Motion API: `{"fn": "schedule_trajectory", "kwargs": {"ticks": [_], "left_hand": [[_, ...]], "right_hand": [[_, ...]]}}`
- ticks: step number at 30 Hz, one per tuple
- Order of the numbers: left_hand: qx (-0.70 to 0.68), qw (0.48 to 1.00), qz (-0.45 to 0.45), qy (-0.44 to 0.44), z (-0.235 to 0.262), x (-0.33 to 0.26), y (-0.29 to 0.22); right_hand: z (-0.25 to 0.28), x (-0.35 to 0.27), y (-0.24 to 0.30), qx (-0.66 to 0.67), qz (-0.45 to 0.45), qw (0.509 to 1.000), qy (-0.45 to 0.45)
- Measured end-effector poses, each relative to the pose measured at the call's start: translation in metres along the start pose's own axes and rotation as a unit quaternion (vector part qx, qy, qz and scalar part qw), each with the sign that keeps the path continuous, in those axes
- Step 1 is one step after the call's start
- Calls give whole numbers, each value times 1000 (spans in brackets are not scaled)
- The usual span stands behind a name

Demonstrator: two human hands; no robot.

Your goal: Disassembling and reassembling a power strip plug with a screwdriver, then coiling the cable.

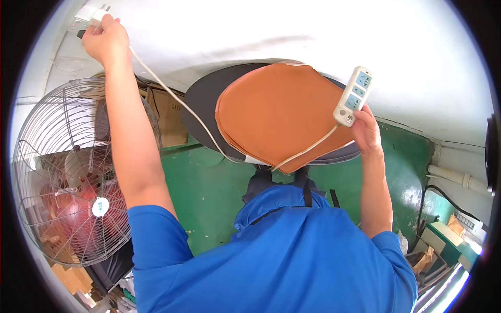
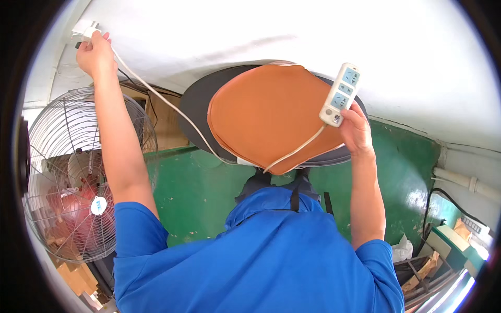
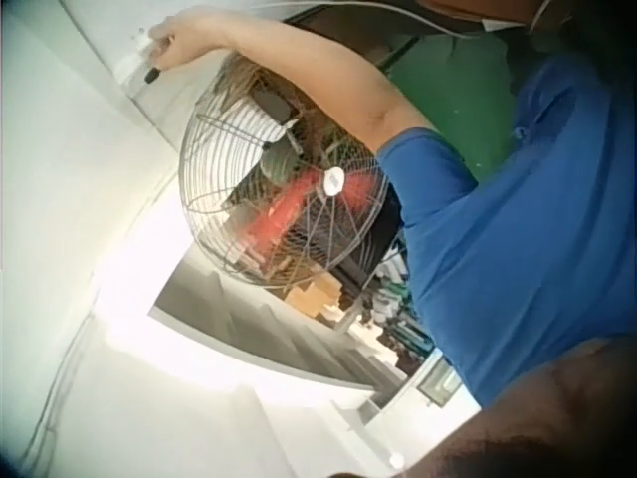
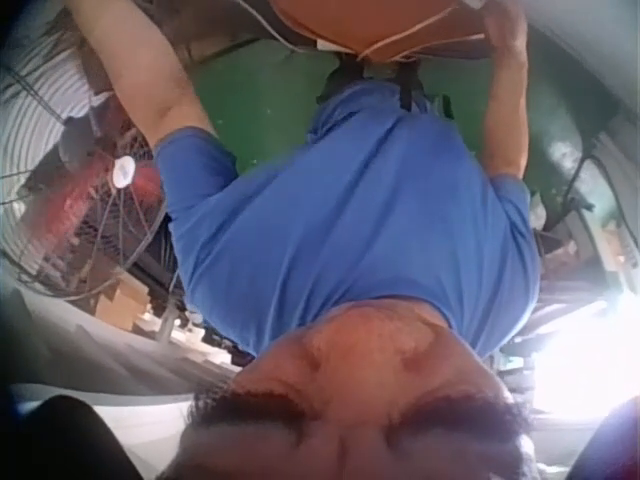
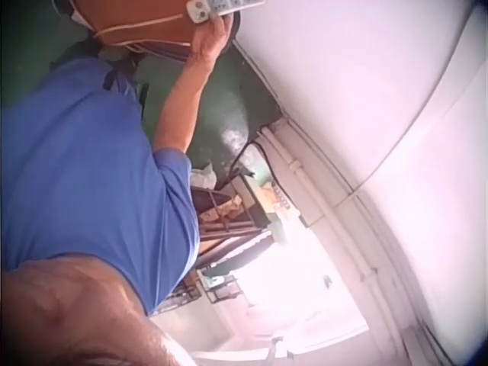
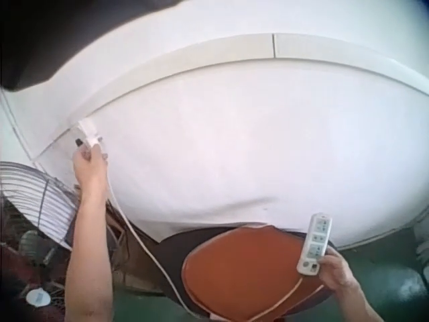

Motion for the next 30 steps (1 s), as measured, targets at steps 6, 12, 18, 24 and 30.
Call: {"fn": "schedule_trajectory", "kwargs": {"ticks": [6,12,18,24,30], "left_hand": [[-100,968,33,226,-18,-153,-12],[-138,838,319,421,-25,-303,51],[-116,759,343,541,-48,-407,50],[-156,723,196,643,-38,-462,22],[-189,686,235,663,-40,-508,-4]], "right_hand": [[7,-12,8,14,9,1000,18],[-1,-34,13,57,6,998,24],[-60,-75,33,75,54,995,36],[-73,-119,49,35,117,993,7],[-59,-156,88,-2,155,988,-24]]}}
Point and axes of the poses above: each hand's wrist, its own x-axis towards the middle knuckle, its own z-axis out of the back of the hand, y = z × x, the point moved 9 cm from there along x, towards the middle knuckle, and after that the axes turned 14 degrees about z, right-handed, at the moved point
